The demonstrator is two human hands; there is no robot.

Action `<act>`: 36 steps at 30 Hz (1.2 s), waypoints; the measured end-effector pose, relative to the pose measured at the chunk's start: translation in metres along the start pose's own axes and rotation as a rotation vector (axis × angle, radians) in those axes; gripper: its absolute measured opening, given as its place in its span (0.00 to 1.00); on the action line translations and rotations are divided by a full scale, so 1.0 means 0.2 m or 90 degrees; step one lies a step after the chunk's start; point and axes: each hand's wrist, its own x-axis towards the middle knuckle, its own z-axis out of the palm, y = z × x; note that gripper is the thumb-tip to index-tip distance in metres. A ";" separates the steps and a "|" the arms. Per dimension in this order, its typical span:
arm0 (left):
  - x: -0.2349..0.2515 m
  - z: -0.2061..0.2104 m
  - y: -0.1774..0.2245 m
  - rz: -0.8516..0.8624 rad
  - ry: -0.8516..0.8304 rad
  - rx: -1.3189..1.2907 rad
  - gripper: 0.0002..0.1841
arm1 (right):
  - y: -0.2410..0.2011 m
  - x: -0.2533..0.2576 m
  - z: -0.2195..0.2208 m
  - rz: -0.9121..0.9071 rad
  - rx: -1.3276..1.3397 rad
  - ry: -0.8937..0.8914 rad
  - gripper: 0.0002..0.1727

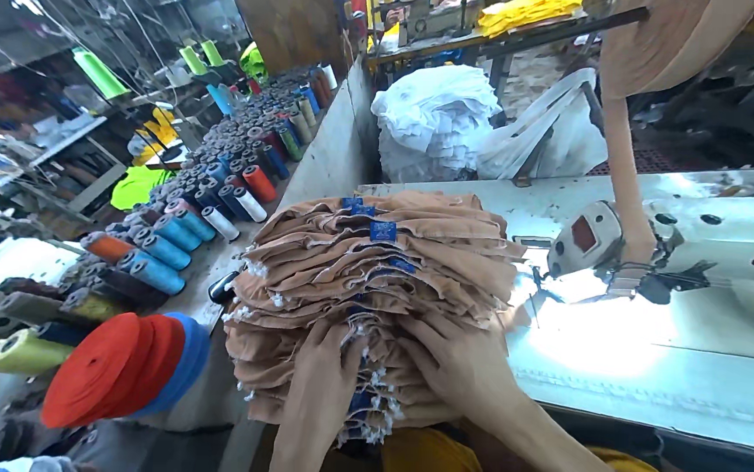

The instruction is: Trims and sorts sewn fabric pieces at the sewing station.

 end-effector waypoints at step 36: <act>0.05 -0.03 -0.20 -0.001 0.179 -0.059 0.11 | -0.09 0.40 0.05 0.054 0.225 -0.223 0.14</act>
